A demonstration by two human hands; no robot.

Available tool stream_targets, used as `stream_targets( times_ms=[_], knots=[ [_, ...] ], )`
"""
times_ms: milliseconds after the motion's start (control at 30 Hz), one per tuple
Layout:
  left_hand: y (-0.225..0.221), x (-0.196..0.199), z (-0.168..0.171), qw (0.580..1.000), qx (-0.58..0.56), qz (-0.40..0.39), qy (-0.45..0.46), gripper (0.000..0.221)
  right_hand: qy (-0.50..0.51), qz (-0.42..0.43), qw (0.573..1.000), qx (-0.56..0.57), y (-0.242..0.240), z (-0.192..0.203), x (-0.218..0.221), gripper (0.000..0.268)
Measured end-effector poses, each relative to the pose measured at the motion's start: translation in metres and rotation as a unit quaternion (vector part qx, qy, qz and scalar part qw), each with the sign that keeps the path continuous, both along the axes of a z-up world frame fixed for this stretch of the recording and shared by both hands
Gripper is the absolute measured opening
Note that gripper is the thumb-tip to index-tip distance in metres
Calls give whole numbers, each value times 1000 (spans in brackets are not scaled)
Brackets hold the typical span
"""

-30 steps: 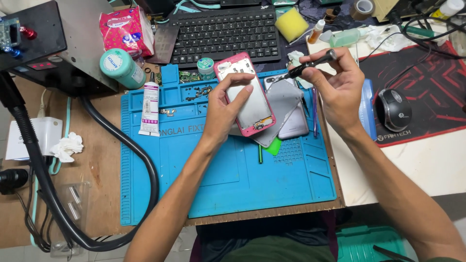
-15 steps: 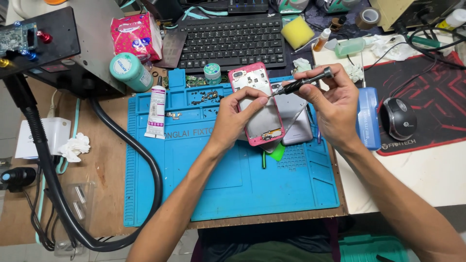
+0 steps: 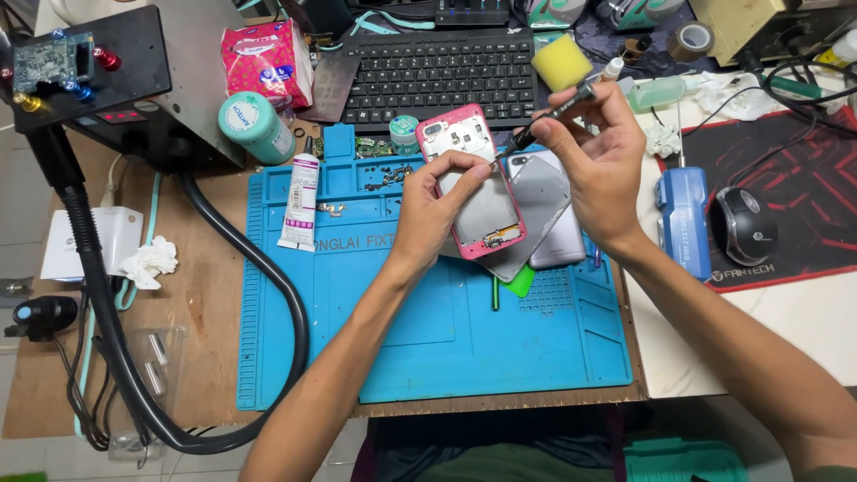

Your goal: A person disassembles a mobile phone by removing internal screws with a screwdriver and prying the casing apart.

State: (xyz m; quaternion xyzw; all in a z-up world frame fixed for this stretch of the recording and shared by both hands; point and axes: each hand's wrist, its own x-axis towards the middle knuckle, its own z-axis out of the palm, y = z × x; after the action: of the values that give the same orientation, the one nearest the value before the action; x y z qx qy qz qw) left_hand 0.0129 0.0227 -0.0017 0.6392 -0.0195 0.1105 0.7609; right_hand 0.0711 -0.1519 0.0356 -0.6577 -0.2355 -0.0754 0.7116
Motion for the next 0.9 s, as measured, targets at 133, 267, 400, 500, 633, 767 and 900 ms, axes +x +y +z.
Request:
stream_targets(
  times_ms=[133,267,400,500,633,767,900],
  knots=[
    [4,2,5,997,-7,63,-51,21,-66,37,997,-12,17,25,-6,47],
    [17,2,2,991,-3,104,-83,37,-153,103,983,4,28,30,-15,46],
    [24,6,0,984,-18,142,-102,40,-213,204,954,-47,20,14,-17,50],
    [28,4,7,983,6,156,-94,38,-265,219,937,-60,19,5,-17,44],
    [29,6,4,982,5,160,-104,37,-273,217,935,-64,19,3,-18,47],
    [27,6,4,980,18,163,-108,37,-252,224,940,-54,22,1,-20,42],
    [25,5,5,982,4,157,-104,36,-252,237,937,-55,25,0,-20,38]
  ],
)
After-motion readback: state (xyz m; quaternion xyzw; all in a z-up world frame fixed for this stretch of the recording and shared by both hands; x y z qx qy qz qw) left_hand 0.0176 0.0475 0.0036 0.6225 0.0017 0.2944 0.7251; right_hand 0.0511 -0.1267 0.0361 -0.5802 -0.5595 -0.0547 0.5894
